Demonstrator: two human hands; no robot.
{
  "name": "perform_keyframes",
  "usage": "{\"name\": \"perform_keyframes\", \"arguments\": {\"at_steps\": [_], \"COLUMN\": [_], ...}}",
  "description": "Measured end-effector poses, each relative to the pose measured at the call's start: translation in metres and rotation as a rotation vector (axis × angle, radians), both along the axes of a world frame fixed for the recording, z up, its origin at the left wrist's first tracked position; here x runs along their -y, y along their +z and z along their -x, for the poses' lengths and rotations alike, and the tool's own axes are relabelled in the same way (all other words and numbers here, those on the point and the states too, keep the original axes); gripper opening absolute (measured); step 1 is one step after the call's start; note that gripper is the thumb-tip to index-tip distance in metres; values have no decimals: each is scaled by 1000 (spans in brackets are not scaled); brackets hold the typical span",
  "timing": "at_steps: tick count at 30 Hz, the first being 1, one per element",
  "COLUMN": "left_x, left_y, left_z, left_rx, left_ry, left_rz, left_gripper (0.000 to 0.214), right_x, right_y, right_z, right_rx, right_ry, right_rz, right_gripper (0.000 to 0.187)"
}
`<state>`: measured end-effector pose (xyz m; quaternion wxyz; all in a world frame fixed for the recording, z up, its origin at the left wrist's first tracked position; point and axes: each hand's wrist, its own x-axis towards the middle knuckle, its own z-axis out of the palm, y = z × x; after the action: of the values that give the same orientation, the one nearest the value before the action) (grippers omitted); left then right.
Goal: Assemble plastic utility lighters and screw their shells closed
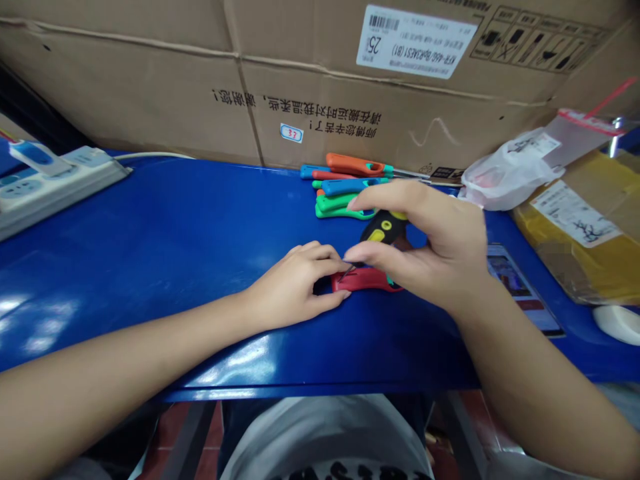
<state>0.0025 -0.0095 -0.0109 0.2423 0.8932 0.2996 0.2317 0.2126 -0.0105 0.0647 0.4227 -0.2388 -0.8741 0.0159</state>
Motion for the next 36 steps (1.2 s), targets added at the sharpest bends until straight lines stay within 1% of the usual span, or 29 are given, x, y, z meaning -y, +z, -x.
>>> {"name": "perform_keyframes", "arguments": {"at_steps": [1, 4, 5, 6, 9, 10, 11, 12, 14, 15, 16, 17, 19, 20, 21, 22, 25, 26, 27, 31, 32, 33, 36], "left_x": [0, 0, 0, 0, 0, 0, 0, 0, -1, -1, -1, -1, -2, -2, -1, -1, -1, -1, -1, -1, -2, -2, -2], "left_y": [0, 0, -1, -2, -3, -3, -3, -3, -2, -2, -2, -3, -3, -3, -3, -3, -2, -2, -2, -2, -2, -2, -2], "left_z": [0, 0, 0, 0, 1, 1, 1, 1, 1, 1, 1, 2, 2, 1, 1, 1, 1, 0, 0, 1, 1, 1, 1], "left_rx": [2, -5, -7, -9, -10, -13, -17, -20, -24, -22, -15, -7, 0, -1, -5, -10, -16, -14, -13, -15, -12, -9, -11], "left_ry": [-2, -1, -1, -3, -5, -4, -4, -6, -14, -17, -20, -22, -26, -27, -27, -25, -13, -13, -13, -11, -12, -13, -10], "left_rz": [-4, -10, -9, -6, -1, -2, -4, -5, -4, -2, -3, -3, 2, 2, 2, 2, -4, -1, 5, 28, 29, 28, 22], "left_gripper": [28, 30, 30, 31, 34, 36, 37, 36, 34, 33, 32, 32, 33, 32, 32, 32, 32, 31, 30, 25, 26, 27, 31], "right_x": [-1, -3, -3, -3, -3, -3, -2, -2, -1, -1, -1, -1, -2, -2, -1, -1, 1, 2, 2, 2, 2, 2, 4], "right_y": [1, 2, 1, 0, -4, -5, -6, -6, -5, -5, -4, -5, -5, -5, -5, -4, -1, -1, -1, -3, -3, -2, 0], "right_z": [-1, -4, -4, -3, 0, 1, 1, 0, -2, -3, -3, -3, -2, -1, -1, -1, -3, -3, -3, -1, 0, 0, -1], "right_rx": [25, 49, 28, 5, -69, -90, -98, -93, -48, -33, -31, -35, -50, -45, -31, -14, 56, 64, 61, 11, 15, 27, 66], "right_ry": [22, 114, 121, 103, -41, -75, -82, -64, 29, 69, 85, 73, -1, -41, -62, -58, 18, 42, 50, -29, -30, -11, 81], "right_rz": [47, 251, 277, 261, 22, -28, -17, 50, 240, 290, 280, 219, 42, -15, -28, 3, 192, 218, 206, 13, 17, 60, 251], "right_gripper": [28, 43, 44, 41, 18, 14, 14, 16, 28, 32, 34, 31, 18, 13, 13, 18, 40, 44, 44, 27, 28, 32, 46]}}
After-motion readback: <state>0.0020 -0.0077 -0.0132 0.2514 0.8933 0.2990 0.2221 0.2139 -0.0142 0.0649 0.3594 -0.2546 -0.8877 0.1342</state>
